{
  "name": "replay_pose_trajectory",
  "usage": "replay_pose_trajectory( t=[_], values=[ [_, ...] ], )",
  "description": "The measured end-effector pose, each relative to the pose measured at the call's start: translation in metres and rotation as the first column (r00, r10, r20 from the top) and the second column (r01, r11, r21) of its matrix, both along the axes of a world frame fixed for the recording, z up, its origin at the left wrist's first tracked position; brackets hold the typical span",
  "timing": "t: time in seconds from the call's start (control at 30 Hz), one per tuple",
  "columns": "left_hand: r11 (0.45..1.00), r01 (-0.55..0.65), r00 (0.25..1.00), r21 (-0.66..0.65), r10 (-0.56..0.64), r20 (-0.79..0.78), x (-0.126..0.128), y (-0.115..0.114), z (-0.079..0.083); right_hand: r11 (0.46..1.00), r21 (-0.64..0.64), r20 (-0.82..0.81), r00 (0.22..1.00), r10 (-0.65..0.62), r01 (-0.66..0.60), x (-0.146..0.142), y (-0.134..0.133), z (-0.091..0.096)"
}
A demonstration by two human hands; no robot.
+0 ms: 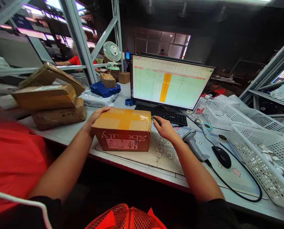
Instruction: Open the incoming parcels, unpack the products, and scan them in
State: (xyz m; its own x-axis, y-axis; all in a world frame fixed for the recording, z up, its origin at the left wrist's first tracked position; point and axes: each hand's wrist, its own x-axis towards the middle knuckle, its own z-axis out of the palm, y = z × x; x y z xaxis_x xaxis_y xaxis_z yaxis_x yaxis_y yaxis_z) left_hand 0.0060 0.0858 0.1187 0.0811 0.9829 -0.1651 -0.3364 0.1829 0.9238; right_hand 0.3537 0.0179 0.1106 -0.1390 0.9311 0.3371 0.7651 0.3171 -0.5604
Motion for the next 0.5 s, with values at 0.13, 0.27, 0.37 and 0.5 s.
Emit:
replay_pose_trajectory(
  t=[0.13,0.27,0.37,0.5],
  values=[
    [0.998,-0.043,0.989,-0.036,0.047,0.141,0.003,-0.005,-0.014,0.999,0.001,-0.022,0.999,0.037,-0.037,-0.003,-0.005,-0.001],
    [0.997,-0.078,0.988,-0.006,0.078,0.136,0.004,-0.003,-0.017,0.998,0.055,-0.071,0.997,0.037,-0.033,-0.003,-0.018,-0.005],
    [0.996,-0.087,0.988,0.022,0.083,0.133,0.005,-0.001,-0.017,0.997,0.062,-0.101,0.993,0.057,-0.051,-0.004,-0.029,-0.008],
    [0.996,-0.086,0.989,0.032,0.081,0.123,0.004,0.000,-0.017,0.996,0.049,-0.177,0.981,0.079,-0.071,-0.007,-0.044,-0.009]
  ],
)
